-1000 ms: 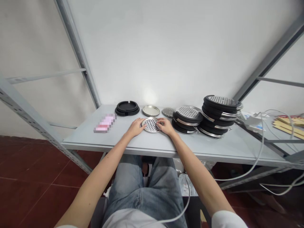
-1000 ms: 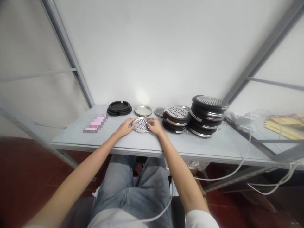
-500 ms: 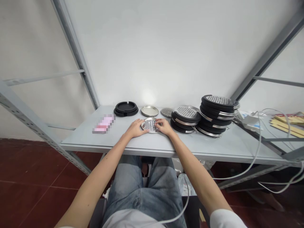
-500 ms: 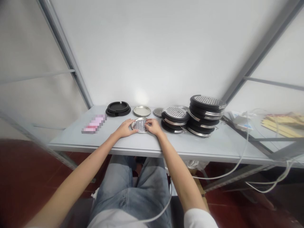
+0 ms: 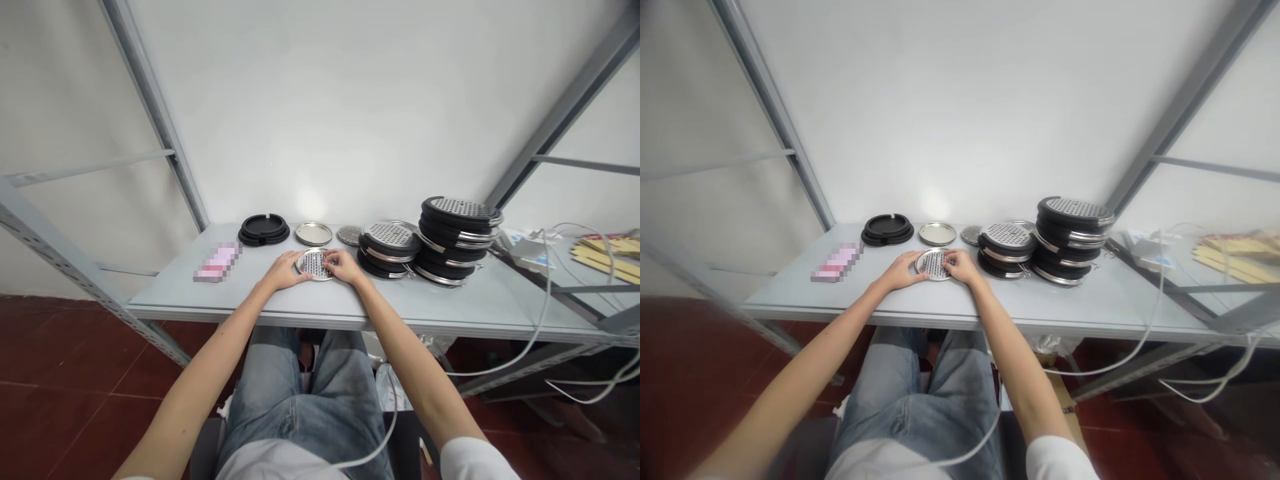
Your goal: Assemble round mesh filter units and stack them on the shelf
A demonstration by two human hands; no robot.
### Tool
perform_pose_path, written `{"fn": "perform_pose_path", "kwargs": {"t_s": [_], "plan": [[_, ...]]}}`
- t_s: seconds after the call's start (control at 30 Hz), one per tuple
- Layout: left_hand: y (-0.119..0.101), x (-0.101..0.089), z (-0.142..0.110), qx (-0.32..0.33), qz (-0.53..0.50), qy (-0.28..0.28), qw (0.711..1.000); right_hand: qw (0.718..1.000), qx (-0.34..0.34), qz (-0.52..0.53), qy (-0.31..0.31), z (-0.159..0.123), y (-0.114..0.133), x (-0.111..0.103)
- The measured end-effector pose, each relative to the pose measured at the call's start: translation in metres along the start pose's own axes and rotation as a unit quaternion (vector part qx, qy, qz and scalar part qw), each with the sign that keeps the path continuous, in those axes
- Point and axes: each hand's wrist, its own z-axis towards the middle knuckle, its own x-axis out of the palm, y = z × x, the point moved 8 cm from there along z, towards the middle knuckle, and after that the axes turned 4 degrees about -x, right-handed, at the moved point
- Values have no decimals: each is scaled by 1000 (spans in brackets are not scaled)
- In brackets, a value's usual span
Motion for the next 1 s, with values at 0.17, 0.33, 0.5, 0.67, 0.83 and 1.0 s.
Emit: {"fn": "perform_pose_path", "kwargs": {"t_s": [0.17,0.33,0.5,0.67,0.83,1.0], "plan": [[-2,-2,0,8,5,-5,1000,1000,-10,-21,5,-1,3,1],[-1,-1,0,7,3,-10,1000,999,-18,-36,4,-2,3,2],[2,0,1,-7,9,-7,1000,999,-19,-39,1,-2,1,3],[3,0,0,-11,15,-7,1000,999,-23,-48,0,-2,-1,4],[4,1,0,-26,24,4,999,999,-34,-39,-3,-2,-1,4],[4,0,0,-41,24,8,999,999,-34,-38,-5,-2,-1,4]]}}
